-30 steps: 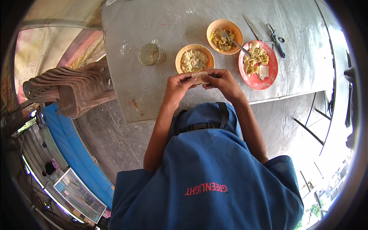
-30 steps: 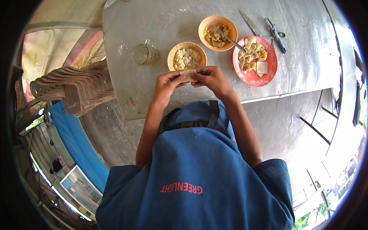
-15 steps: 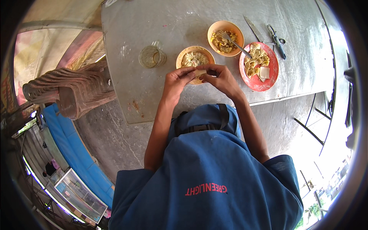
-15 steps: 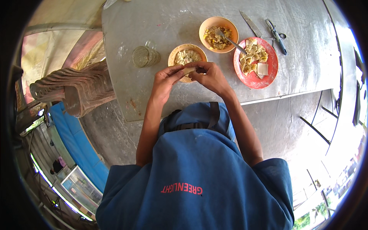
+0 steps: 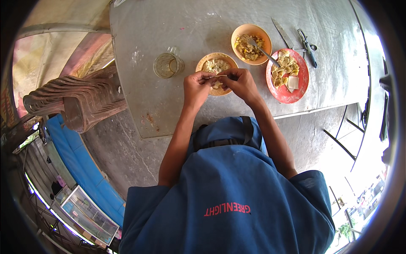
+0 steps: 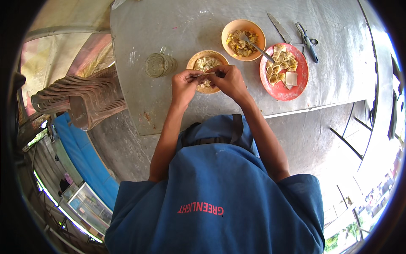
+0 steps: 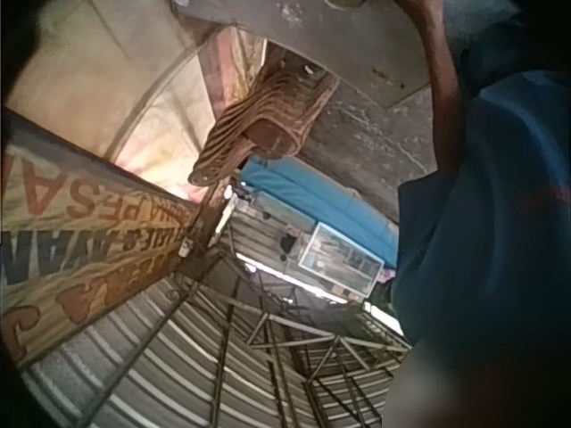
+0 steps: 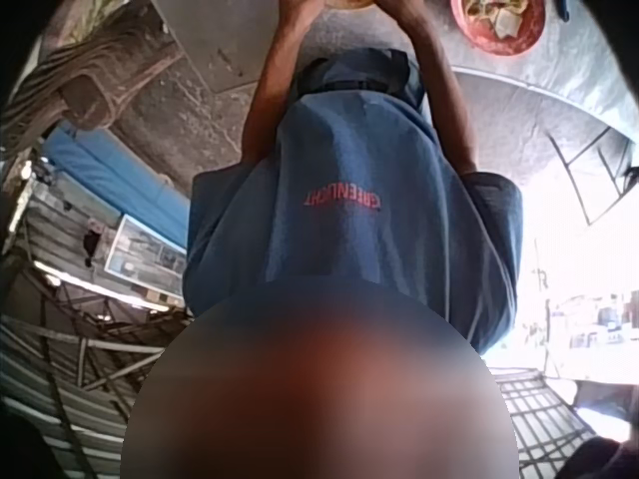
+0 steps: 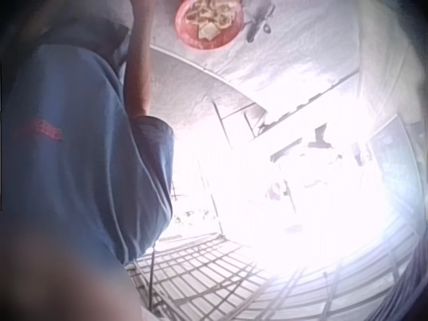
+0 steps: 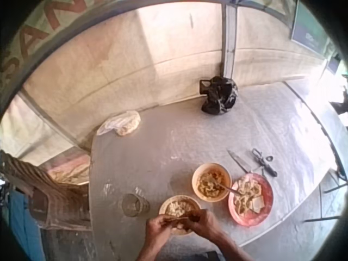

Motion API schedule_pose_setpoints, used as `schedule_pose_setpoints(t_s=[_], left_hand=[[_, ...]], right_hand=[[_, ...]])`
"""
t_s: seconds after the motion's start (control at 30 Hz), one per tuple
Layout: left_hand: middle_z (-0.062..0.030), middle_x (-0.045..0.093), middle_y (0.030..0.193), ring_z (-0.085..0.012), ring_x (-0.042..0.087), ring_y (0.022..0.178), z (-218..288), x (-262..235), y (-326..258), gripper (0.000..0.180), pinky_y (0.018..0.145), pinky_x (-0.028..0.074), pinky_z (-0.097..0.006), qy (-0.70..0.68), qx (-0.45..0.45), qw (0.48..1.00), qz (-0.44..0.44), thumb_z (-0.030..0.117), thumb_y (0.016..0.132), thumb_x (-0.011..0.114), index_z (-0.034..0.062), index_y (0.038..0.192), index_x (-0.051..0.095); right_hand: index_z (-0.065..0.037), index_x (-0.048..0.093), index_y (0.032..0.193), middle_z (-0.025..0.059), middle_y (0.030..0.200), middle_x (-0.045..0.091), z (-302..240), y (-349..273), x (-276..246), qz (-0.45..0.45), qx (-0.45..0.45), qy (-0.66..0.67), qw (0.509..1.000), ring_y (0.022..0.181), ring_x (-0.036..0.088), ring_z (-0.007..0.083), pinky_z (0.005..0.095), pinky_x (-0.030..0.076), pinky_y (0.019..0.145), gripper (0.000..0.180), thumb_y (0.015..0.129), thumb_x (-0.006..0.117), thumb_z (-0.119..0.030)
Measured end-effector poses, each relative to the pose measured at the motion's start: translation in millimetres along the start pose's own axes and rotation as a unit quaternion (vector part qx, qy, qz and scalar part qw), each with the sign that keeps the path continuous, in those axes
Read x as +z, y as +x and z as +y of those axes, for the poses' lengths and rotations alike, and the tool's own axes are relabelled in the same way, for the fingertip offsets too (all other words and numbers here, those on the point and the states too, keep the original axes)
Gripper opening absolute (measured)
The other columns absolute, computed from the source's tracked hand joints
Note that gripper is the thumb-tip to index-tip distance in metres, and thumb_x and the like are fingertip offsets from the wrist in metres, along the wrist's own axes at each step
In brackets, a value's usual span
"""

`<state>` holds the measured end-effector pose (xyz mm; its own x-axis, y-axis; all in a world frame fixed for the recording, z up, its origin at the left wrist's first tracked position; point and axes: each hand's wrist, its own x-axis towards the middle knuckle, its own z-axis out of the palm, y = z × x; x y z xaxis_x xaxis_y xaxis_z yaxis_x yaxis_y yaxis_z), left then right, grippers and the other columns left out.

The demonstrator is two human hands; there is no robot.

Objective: The person assembles food by placing fillings onto flatbread pieces and folding them. They use a fork to transfer fillings from bowls onto the flatbread and then fold the pieces by hand.

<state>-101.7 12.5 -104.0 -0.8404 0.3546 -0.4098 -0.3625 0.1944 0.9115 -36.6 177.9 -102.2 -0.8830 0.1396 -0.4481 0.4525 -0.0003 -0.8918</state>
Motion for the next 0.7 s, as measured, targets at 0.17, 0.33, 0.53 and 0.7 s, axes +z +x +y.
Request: schedule_pose_setpoints(t_s=[0.17,0.33,0.53,0.7], left_hand=[[-0.0134,0.073,0.096,-0.0168,0.071,0.086,-2,-1,2,0.013,0.079,0.060,-0.029,-0.113,-0.054,0.992,-0.016,-0.009,0.089,0.065,-0.0067,0.101,0.069],[-0.0122,0.070,0.101,-0.0180,0.069,0.091,2,-2,2,0.017,0.084,0.062,-0.032,-0.273,-0.093,0.957,0.011,-0.006,0.092,0.064,-0.0054,0.109,0.066],[-0.0108,0.071,0.101,-0.0153,0.068,0.092,8,-2,-1,0.018,0.084,0.060,-0.029,-0.158,-0.038,0.986,0.046,-0.003,0.093,0.065,-0.0051,0.111,0.067],[-0.0117,0.072,0.104,-0.0146,0.069,0.094,6,-2,-4,0.022,0.084,0.057,-0.026,-0.039,0.012,0.999,0.010,-0.004,0.091,0.067,-0.0049,0.114,0.069]], right_hand=[[0.006,0.070,0.110,0.0095,0.092,0.073,3,0,-3,-0.029,0.028,0.234,0.971,0.078,0.069,0.0120,0.0243,0.057,0.071,0.024,0.094,0.067,-0.011],[0.004,0.066,0.116,0.0065,0.095,0.070,5,-1,-1,-0.044,0.057,0.341,0.937,0.083,0.067,0.0098,0.0241,0.057,0.076,0.024,0.097,0.064,-0.011],[0.002,0.066,0.118,0.0075,0.092,0.070,-1,-3,10,0.050,-0.021,0.186,0.981,0.079,0.068,0.0106,0.0255,0.058,0.074,0.023,0.100,0.060,-0.011],[0.002,0.067,0.117,0.0099,0.088,0.072,-5,-1,12,0.082,-0.065,0.090,0.990,0.075,0.069,0.0120,0.0270,0.057,0.069,0.024,0.098,0.060,-0.012]])
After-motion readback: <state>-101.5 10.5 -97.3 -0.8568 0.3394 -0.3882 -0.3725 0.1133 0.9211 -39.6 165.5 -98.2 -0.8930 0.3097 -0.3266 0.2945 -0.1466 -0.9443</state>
